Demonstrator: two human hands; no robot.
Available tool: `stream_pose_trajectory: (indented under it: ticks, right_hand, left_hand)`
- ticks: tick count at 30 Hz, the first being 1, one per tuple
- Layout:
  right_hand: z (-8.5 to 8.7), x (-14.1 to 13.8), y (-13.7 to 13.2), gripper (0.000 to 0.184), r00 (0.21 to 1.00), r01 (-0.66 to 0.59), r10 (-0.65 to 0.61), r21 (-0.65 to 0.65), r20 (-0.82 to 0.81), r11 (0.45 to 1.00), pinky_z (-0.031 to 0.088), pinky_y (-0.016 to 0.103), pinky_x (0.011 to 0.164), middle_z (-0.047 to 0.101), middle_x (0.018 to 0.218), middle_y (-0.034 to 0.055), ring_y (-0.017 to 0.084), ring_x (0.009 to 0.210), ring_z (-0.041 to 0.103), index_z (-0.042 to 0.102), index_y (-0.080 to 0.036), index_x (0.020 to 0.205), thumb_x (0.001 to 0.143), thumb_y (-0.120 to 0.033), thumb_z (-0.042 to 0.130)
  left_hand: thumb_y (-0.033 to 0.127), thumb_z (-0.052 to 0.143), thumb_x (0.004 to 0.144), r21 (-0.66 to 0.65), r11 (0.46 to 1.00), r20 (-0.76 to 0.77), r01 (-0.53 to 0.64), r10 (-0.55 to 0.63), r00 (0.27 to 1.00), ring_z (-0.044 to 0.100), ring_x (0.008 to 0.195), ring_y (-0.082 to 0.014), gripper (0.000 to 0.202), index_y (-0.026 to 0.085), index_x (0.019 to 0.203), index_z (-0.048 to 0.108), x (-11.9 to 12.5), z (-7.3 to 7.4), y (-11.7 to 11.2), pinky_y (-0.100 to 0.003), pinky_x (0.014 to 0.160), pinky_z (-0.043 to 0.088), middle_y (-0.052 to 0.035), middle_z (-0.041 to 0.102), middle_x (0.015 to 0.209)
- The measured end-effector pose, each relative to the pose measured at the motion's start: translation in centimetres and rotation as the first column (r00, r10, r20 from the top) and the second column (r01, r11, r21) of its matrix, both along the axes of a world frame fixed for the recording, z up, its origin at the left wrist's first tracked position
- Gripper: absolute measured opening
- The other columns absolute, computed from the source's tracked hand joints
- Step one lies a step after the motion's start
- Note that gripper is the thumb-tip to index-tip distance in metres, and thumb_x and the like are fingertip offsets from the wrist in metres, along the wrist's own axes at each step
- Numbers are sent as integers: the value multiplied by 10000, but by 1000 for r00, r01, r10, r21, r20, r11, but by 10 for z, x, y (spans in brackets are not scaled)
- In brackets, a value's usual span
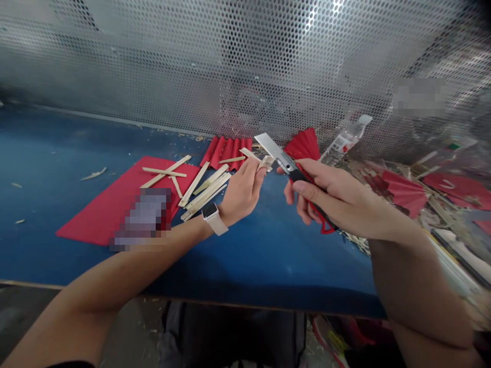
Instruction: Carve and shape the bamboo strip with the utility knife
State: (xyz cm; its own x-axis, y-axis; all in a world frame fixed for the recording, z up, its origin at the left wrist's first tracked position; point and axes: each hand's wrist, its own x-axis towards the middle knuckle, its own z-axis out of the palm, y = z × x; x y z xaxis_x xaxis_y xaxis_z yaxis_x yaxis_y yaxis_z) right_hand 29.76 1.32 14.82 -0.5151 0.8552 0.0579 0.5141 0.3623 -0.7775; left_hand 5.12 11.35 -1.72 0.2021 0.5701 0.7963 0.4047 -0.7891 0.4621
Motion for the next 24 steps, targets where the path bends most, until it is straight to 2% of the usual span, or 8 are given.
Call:
stream_pose_trajectory:
  ticks: [2, 7, 12, 14, 18, 20, 22, 24]
  right_hand:
    - [1, 0, 2, 548, 1000, -13, 13, 1, -8, 1000, 528, 320, 520, 829, 959, 44, 155, 598, 713, 636, -276, 1184, 1266, -816, 679]
    - [4, 0, 3, 558, 1000, 16, -15, 40, -22, 999, 481, 303, 491, 839, 949, 44, 134, 560, 688, 662, -265, 1123, 1272, -802, 700]
    - [6, -1, 2, 566, 999, 14, -12, 38, -50, 999, 498, 299, 501, 811, 907, 28, 123, 541, 663, 682, -262, 1080, 1236, -799, 771]
    - [4, -2, 2, 478, 998, 4, -3, 15, -68, 1000, 492, 299, 487, 803, 922, 21, 121, 536, 649, 714, -257, 1143, 1246, -720, 771]
    - [0, -3, 2, 199, 994, -6, 2, -36, -113, 999, 453, 311, 447, 781, 929, 12, 131, 514, 617, 710, -257, 1276, 1278, -428, 609]
    - [0, -2, 2, 164, 993, -14, 9, -37, -121, 999, 469, 312, 463, 797, 963, 25, 132, 534, 632, 696, -257, 1275, 1277, -382, 591]
    - [0, -1, 2, 201, 993, -28, 25, -26, -115, 999, 504, 305, 490, 828, 1027, 45, 131, 574, 672, 692, -256, 1258, 1297, -443, 628]
    - [1, 0, 1, 317, 994, -43, 42, -13, -98, 999, 530, 296, 508, 852, 1083, 61, 127, 606, 702, 692, -255, 1256, 1308, -567, 673]
  left_hand:
    - [512, 902, 1240, -4, 1000, 3, 7, -7, 1000, 854, 1405, -331, 491, 224, 1627, 806, 0, 0, -1, -574, 1196, 785, -149, 822, 1651]
    - [507, 900, 1244, -15, 1000, 9, 21, -20, 1000, 868, 1344, -312, 465, 215, 1595, 814, 1, 3, -4, -543, 1151, 797, -138, 842, 1592]
    - [503, 896, 1248, -15, 999, 12, 37, -37, 999, 874, 1297, -294, 438, 212, 1568, 822, 1, 6, -6, -516, 1116, 803, -130, 855, 1549]
    - [503, 897, 1248, -9, 999, 12, 42, -42, 999, 874, 1300, -296, 441, 212, 1570, 822, 1, 7, -7, -519, 1119, 803, -130, 854, 1551]
    - [505, 898, 1246, -8, 999, 10, 52, -52, 999, 870, 1332, -306, 455, 216, 1587, 817, 1, 6, -8, -535, 1142, 799, -136, 845, 1583]
    - [507, 898, 1245, -11, 998, 8, 55, -55, 998, 867, 1346, -311, 460, 218, 1594, 816, 1, 6, -7, -542, 1153, 797, -139, 842, 1596]
    - [508, 899, 1244, -17, 998, 5, 56, -56, 998, 864, 1361, -315, 467, 220, 1601, 814, 2, 5, -7, -550, 1164, 794, -141, 837, 1610]
    - [509, 898, 1244, -22, 998, 1, 55, -55, 999, 862, 1370, -318, 470, 222, 1606, 813, 2, 4, -7, -554, 1171, 792, -143, 834, 1620]
